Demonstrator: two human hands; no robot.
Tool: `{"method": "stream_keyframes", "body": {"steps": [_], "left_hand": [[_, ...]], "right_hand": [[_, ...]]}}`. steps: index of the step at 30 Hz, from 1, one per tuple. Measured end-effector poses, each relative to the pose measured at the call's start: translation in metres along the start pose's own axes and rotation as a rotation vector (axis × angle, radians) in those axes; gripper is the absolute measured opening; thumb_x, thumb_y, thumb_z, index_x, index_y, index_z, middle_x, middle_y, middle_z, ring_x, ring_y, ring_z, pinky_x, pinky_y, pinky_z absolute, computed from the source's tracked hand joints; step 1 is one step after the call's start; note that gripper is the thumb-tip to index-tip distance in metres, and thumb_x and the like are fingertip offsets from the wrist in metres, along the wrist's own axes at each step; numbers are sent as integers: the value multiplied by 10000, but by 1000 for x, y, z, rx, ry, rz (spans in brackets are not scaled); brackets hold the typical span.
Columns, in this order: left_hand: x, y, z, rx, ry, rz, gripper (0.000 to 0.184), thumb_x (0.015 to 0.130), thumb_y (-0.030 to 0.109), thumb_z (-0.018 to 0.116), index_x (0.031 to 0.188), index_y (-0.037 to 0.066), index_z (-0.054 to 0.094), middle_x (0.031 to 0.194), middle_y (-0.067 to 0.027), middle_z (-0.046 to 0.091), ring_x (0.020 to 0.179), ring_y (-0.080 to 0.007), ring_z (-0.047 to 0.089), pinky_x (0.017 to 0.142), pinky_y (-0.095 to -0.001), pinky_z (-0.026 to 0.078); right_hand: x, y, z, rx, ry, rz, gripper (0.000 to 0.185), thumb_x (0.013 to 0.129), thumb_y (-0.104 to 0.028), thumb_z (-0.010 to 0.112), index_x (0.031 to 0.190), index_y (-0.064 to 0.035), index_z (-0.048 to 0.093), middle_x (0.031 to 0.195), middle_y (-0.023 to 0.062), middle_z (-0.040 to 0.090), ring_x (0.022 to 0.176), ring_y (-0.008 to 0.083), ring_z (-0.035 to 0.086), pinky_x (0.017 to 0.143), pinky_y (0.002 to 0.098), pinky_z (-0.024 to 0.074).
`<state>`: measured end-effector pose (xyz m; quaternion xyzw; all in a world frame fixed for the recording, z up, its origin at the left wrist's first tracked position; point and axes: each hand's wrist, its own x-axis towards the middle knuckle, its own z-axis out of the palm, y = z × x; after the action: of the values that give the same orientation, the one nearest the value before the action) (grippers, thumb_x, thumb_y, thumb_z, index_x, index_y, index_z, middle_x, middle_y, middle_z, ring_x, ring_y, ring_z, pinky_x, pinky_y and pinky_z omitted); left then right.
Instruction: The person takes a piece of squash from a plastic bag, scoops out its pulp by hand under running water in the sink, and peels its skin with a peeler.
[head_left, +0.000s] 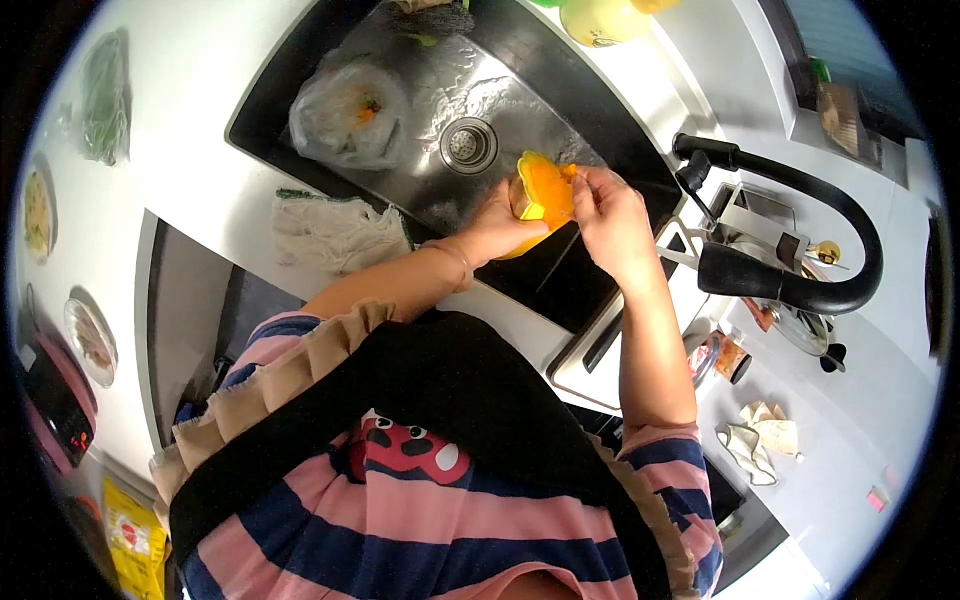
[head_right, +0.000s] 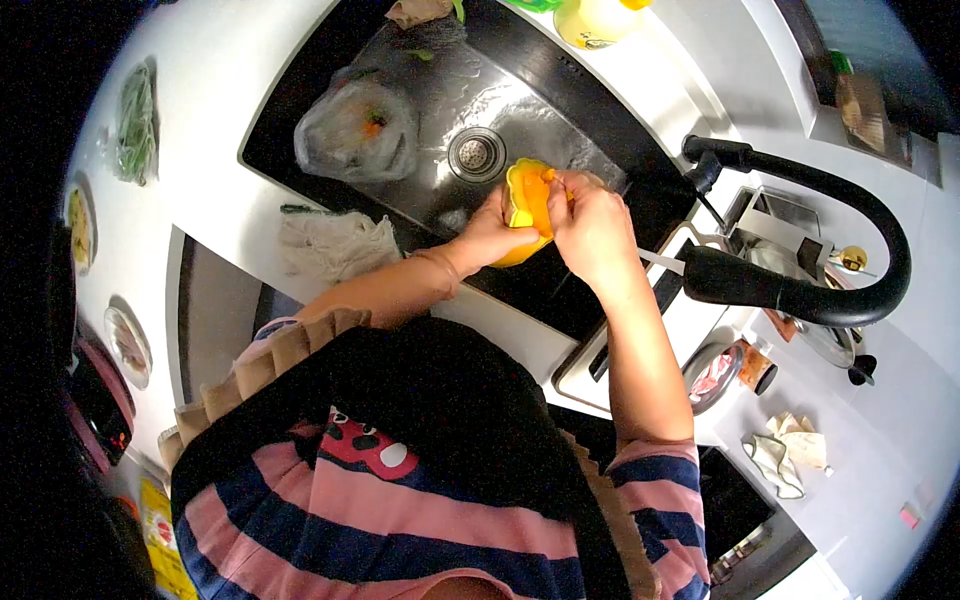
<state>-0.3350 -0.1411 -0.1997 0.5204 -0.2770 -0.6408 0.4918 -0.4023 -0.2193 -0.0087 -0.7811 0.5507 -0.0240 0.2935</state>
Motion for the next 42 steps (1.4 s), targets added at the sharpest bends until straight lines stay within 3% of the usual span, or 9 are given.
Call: {"method": "stream_keyframes", "body": {"steps": [3, 6, 9, 16, 22, 24, 31, 35, 42], "left_hand": [[-3, 9, -1, -13, 2, 1, 760, 636, 254, 756, 1260, 15, 392, 1204, -160, 519, 1151, -275, 495, 965, -352, 388], [-8, 23, -2, -5, -7, -23, 756, 634, 252, 754, 1260, 22, 397, 1206, -154, 522, 1155, -268, 495, 969, -347, 387], [-7, 22, -2, 36, -16, -22, 744, 633, 241, 753, 1254, 27, 404, 1211, -144, 523, 1153, -255, 498, 969, -344, 387], [1, 11, 3, -25, -118, 19, 744, 647, 254, 762, 1261, 49, 397, 1189, -137, 541, 1147, -242, 500, 961, -339, 390], [-11, 68, -3, 145, -110, 299, 361, 808, 306, 665, 1053, 57, 574, 1061, -107, 594, 1037, -192, 526, 858, -345, 408], [-14, 75, -6, 191, -138, 91, 372, 807, 306, 658, 1066, 56, 564, 1058, -108, 591, 1025, -192, 524, 859, -341, 406], [-15, 69, -4, 222, -139, 67, 441, 771, 277, 677, 1118, 52, 525, 1097, -106, 573, 1048, -196, 518, 887, -335, 398], [-14, 64, -1, 207, -145, 79, 487, 750, 261, 688, 1148, 50, 502, 1120, -105, 563, 1062, -198, 514, 902, -332, 393], [-15, 54, -3, -106, -105, -63, 806, 639, 221, 760, 1306, 46, 342, 1233, -105, 499, 1175, -226, 467, 1008, -329, 342]], "right_hand": [[2, 2, 1, -91, 57, -129, 197, 873, -112, 566, 992, 34, 623, 767, 185, 621, 614, 215, 614, 606, 290, 481], [3, 1, 2, -58, 70, -107, 176, 866, -111, 589, 963, 28, 637, 759, 158, 629, 613, 177, 609, 605, 286, 482], [4, -8, 0, 21, 70, 2, 147, 835, -127, 612, 917, -16, 663, 851, 172, 659, 750, 302, 662, 691, 342, 523], [22, -46, 23, 214, 77, -227, 144, 779, -83, 676, 865, -22, 577, 773, 122, 663, 712, 242, 678, 641, 310, 529], [53, -98, 58, 144, -37, -363, 184, 751, -75, 670, 850, -34, 519, 737, 115, 615, 719, 326, 623, 627, 389, 498], [64, -107, 76, 78, -50, -541, 189, 760, -108, 681, 878, -51, 544, 762, 114, 617, 706, 264, 638, 631, 357, 491], [86, -140, 102, -241, -257, -544, 114, 812, -152, 599, 886, -66, 585, 809, 130, 642, 759, 338, 615, 665, 414, 484], [89, -136, 102, -141, -118, -573, 137, 807, -172, 613, 889, -63, 608, 802, 131, 652, 728, 327, 621, 655, 408, 489], [79, -10, 50, -22, 113, -129, 154, 842, -91, 598, 971, -16, 636, 823, 151, 671, 764, 230, 671, 697, 307, 512]]}}
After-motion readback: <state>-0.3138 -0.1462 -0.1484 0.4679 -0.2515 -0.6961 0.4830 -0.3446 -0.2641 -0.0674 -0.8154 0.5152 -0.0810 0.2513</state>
